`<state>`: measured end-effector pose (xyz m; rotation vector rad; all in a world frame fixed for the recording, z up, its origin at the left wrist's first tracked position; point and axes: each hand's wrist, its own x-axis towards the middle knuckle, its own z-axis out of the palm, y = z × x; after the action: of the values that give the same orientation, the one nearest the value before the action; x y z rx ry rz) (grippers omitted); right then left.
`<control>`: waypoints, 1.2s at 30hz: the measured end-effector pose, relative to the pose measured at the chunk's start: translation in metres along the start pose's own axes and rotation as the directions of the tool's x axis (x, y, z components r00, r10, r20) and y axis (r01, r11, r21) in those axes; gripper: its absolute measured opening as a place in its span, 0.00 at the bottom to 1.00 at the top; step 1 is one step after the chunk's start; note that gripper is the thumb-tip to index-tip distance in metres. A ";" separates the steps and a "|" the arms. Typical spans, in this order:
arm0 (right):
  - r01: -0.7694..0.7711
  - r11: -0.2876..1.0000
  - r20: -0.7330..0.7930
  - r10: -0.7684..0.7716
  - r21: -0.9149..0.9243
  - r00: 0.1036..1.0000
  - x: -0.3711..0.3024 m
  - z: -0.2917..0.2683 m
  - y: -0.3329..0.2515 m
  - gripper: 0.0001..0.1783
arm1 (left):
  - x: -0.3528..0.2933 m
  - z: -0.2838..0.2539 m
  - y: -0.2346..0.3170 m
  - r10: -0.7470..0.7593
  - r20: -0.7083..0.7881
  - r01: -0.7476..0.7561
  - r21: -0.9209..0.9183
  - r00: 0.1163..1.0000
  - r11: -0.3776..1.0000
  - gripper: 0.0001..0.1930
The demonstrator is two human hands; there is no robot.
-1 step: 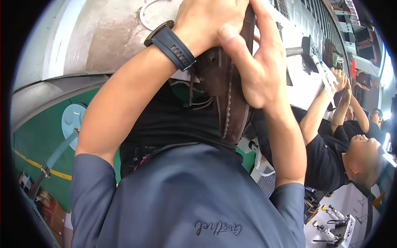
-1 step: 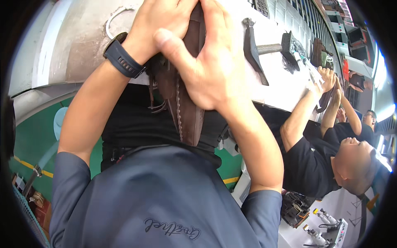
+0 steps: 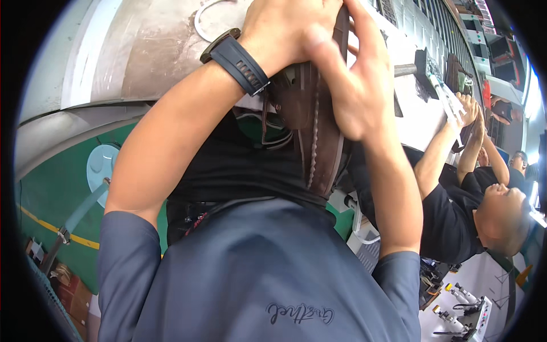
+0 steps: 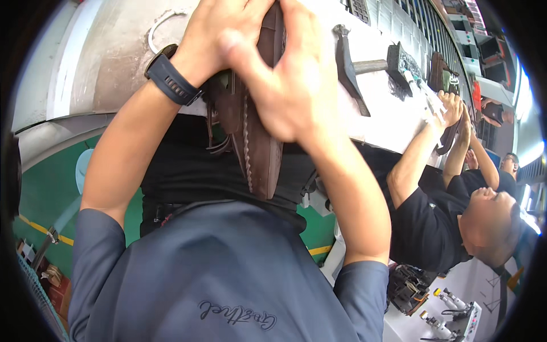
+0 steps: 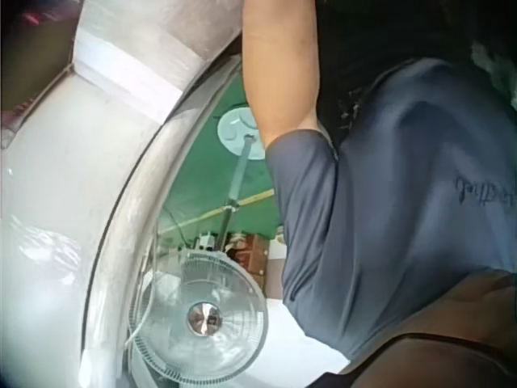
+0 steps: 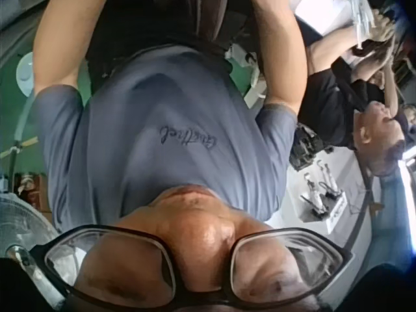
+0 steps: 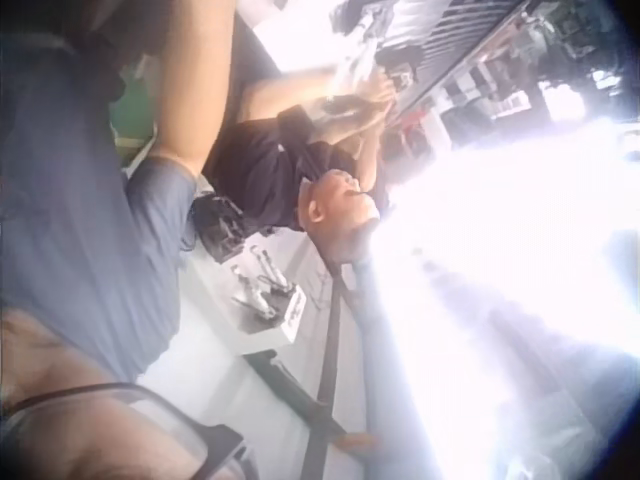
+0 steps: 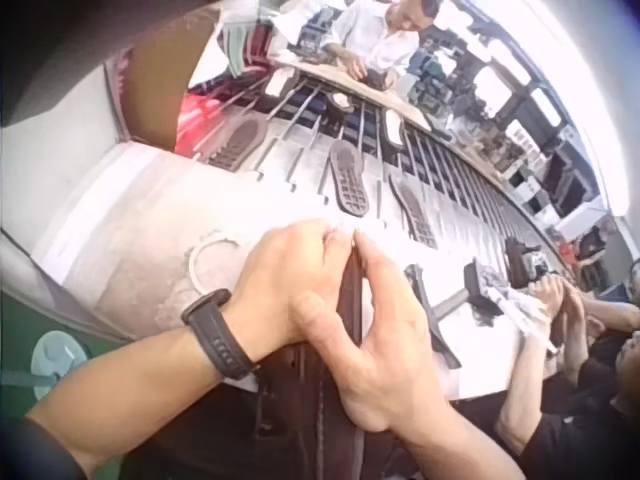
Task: The person attaches outsoles onto shoe uppers by pressing them together by hand, secures them by tapping along the edges with a hammer, and repeats the process on another shoe retrieved from a conveyor.
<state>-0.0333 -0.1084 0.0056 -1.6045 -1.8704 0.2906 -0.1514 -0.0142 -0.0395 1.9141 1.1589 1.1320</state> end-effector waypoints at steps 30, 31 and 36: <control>-0.339 0.620 0.128 0.359 0.708 0.925 -0.076 -0.095 -0.046 0.18 | -0.013 -0.015 0.010 0.154 0.065 -0.157 0.036 0.986 0.987 0.12; -0.420 0.742 0.224 0.356 0.522 0.907 -0.067 -0.096 -0.053 0.17 | -0.009 -0.014 0.012 0.151 0.063 -0.153 0.034 0.987 0.988 0.12; -0.427 0.899 0.404 0.357 0.096 0.842 -0.034 -0.096 -0.079 0.15 | -0.012 -0.016 0.004 0.277 0.011 -0.277 0.048 0.961 0.960 0.17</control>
<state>-0.0379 -0.1811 0.1125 -1.8939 -1.6937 0.9884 -0.1668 -0.0260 -0.0335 2.1651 0.9431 1.2537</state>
